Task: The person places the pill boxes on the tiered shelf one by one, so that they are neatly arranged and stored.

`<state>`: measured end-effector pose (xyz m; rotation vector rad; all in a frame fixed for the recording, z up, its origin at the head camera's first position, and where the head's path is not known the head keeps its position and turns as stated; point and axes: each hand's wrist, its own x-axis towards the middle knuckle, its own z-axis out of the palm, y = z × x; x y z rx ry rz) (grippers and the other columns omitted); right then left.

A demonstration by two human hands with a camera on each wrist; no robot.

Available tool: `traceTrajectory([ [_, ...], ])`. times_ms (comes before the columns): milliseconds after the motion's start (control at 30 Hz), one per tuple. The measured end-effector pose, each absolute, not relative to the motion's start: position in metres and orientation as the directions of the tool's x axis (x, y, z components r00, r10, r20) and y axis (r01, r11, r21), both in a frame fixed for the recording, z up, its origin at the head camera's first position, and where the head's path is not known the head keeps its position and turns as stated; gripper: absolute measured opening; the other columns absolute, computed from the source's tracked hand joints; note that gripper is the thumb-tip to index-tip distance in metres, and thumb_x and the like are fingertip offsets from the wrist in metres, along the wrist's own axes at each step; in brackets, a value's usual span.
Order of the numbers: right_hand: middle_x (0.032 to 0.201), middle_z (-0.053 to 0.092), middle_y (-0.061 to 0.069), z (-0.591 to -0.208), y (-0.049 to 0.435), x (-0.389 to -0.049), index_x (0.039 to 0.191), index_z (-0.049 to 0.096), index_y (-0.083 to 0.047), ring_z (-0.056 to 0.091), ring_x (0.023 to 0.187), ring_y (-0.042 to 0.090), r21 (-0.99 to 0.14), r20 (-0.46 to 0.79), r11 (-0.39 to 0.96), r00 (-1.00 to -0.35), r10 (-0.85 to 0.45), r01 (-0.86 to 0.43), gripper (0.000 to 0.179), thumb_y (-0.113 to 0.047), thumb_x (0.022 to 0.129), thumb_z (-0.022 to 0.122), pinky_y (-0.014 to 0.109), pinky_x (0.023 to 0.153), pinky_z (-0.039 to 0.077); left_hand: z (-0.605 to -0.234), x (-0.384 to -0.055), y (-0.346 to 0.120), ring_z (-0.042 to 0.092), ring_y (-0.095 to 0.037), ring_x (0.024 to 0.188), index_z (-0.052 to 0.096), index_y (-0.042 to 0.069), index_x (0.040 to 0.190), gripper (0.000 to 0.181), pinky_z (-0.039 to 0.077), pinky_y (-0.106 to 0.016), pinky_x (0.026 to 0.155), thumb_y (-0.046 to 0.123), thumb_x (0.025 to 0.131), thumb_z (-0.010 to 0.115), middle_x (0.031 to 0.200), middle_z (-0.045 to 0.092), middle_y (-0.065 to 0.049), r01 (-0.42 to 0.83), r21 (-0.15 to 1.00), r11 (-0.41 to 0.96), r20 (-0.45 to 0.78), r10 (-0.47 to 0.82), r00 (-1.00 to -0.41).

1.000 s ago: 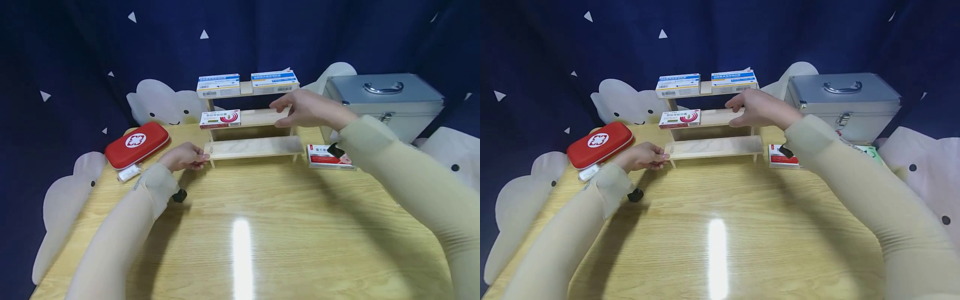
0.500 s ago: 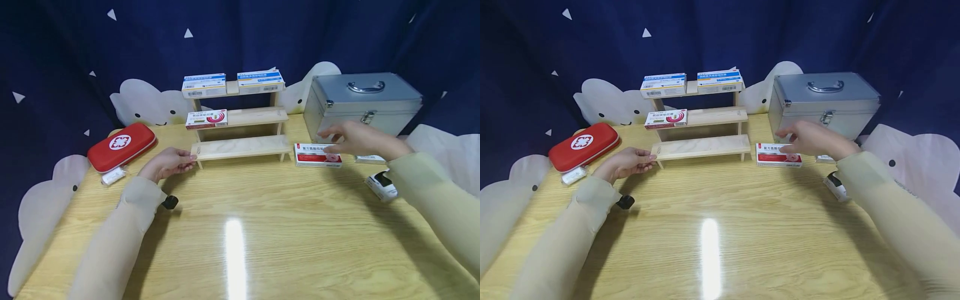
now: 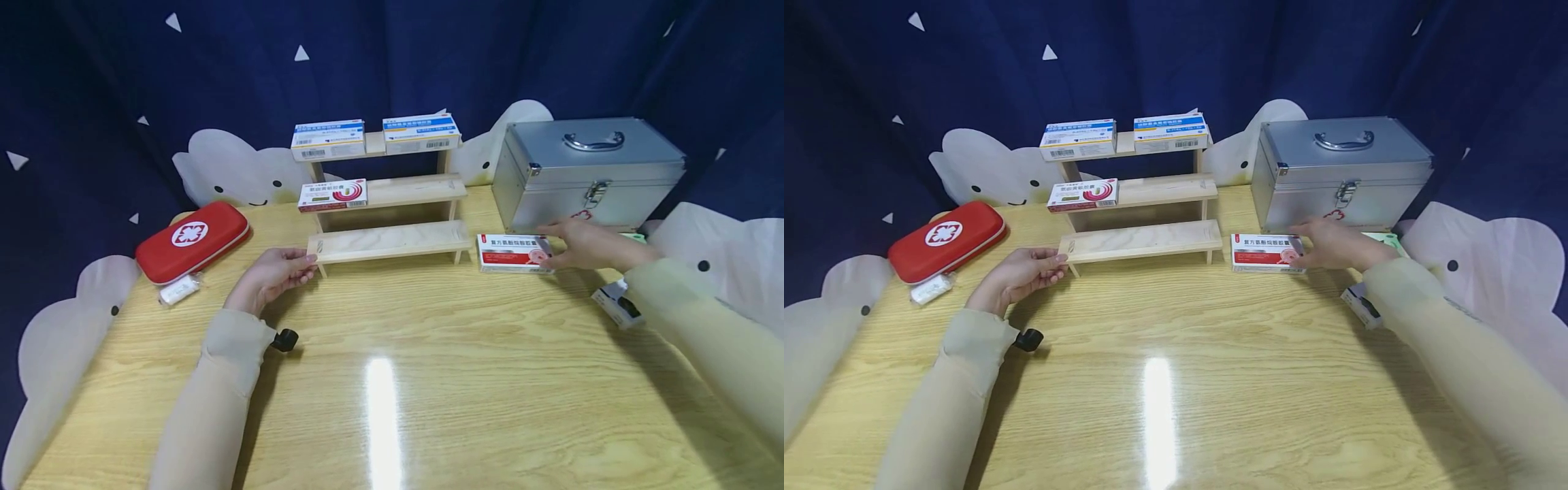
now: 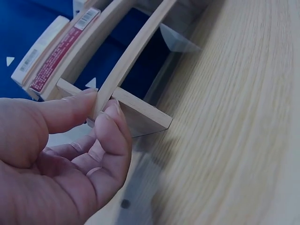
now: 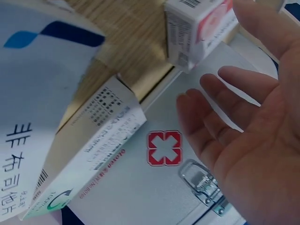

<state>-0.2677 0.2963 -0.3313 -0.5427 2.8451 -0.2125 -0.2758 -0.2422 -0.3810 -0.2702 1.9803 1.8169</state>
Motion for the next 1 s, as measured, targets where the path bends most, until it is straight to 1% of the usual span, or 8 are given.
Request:
traceTrajectory([
  [200, 0.136, 0.045, 0.034, -0.341, 0.294, -0.272, 0.142, 0.044, 0.008, 0.046, 0.120, 0.051, -0.140, -0.219, 0.930, -0.905, -0.364, -0.340, 0.087, -0.036, 0.079, 0.084, 0.066, 0.097, 0.039, -0.386, -0.274, -0.244, 0.061, -0.010, 0.077, 0.041, -0.008, 0.136, 0.045, 0.053, -0.018, 0.069, 0.015, 0.101, 0.059, 0.104, 0.062, -0.013, -0.414, 0.906, 0.082, -0.422, 0.165, -0.891],
  [333, 0.134, 0.047, 0.033, -0.344, 0.292, -0.275, 0.140, 0.045, 0.010, 0.047, 0.119, 0.050, -0.095, -0.221, 0.933, -0.907, -0.359, -0.346, 0.089, -0.036, 0.076, 0.087, 0.065, 0.097, 0.039, -0.387, -0.273, -0.245, 0.061, -0.009, 0.075, 0.040, -0.009, 0.136, 0.046, 0.052, -0.018, 0.068, 0.014, 0.101, 0.058, 0.101, 0.063, -0.012, -0.400, 0.914, 0.062, -0.405, 0.179, -0.897],
  [567, 0.134, 0.046, 0.033, -0.347, 0.291, -0.276, 0.140, 0.045, 0.011, 0.044, 0.121, 0.051, -0.065, -0.236, 0.939, -0.909, -0.343, -0.338, 0.094, -0.038, 0.073, 0.088, 0.065, 0.099, 0.037, -0.387, -0.273, -0.246, 0.060, -0.009, 0.074, 0.040, -0.010, 0.134, 0.042, 0.052, -0.018, 0.067, 0.013, 0.102, 0.056, 0.099, 0.063, -0.011, -0.379, 0.924, 0.056, -0.383, 0.185, -0.905],
  [667, 0.132, 0.046, 0.034, -0.348, 0.291, -0.277, 0.138, 0.045, 0.012, 0.046, 0.118, 0.051, -0.051, -0.234, 0.935, -0.906, -0.353, -0.352, 0.094, -0.038, 0.072, 0.089, 0.065, 0.098, 0.038, -0.386, -0.275, -0.247, 0.060, -0.009, 0.074, 0.041, -0.009, 0.134, 0.042, 0.052, -0.018, 0.067, 0.013, 0.102, 0.056, 0.100, 0.062, -0.012, -0.382, 0.922, 0.061, -0.386, 0.182, -0.904],
  [833, 0.124, 0.051, 0.032, -0.349, 0.288, -0.280, 0.133, 0.050, 0.013, 0.051, 0.109, 0.046, -0.039, -0.199, 0.923, -0.902, -0.382, -0.383, 0.089, -0.033, 0.068, 0.090, 0.063, 0.093, 0.042, -0.385, -0.276, -0.247, 0.060, -0.009, 0.074, 0.042, -0.008, 0.135, 0.042, 0.052, -0.018, 0.067, 0.014, 0.102, 0.057, 0.100, 0.062, -0.011, -0.379, 0.922, 0.075, -0.386, 0.173, -0.906],
  [1000, 0.122, 0.052, 0.031, -0.349, 0.288, -0.279, 0.132, 0.052, 0.011, 0.052, 0.107, 0.044, -0.048, -0.215, 0.932, -0.907, -0.361, -0.359, 0.089, -0.036, 0.068, 0.091, 0.062, 0.092, 0.043, -0.387, -0.276, -0.246, 0.060, -0.010, 0.075, 0.041, -0.007, 0.136, 0.043, 0.052, -0.018, 0.068, 0.015, 0.102, 0.056, 0.105, 0.061, -0.013, -0.390, 0.917, 0.081, -0.398, 0.176, -0.900],
])
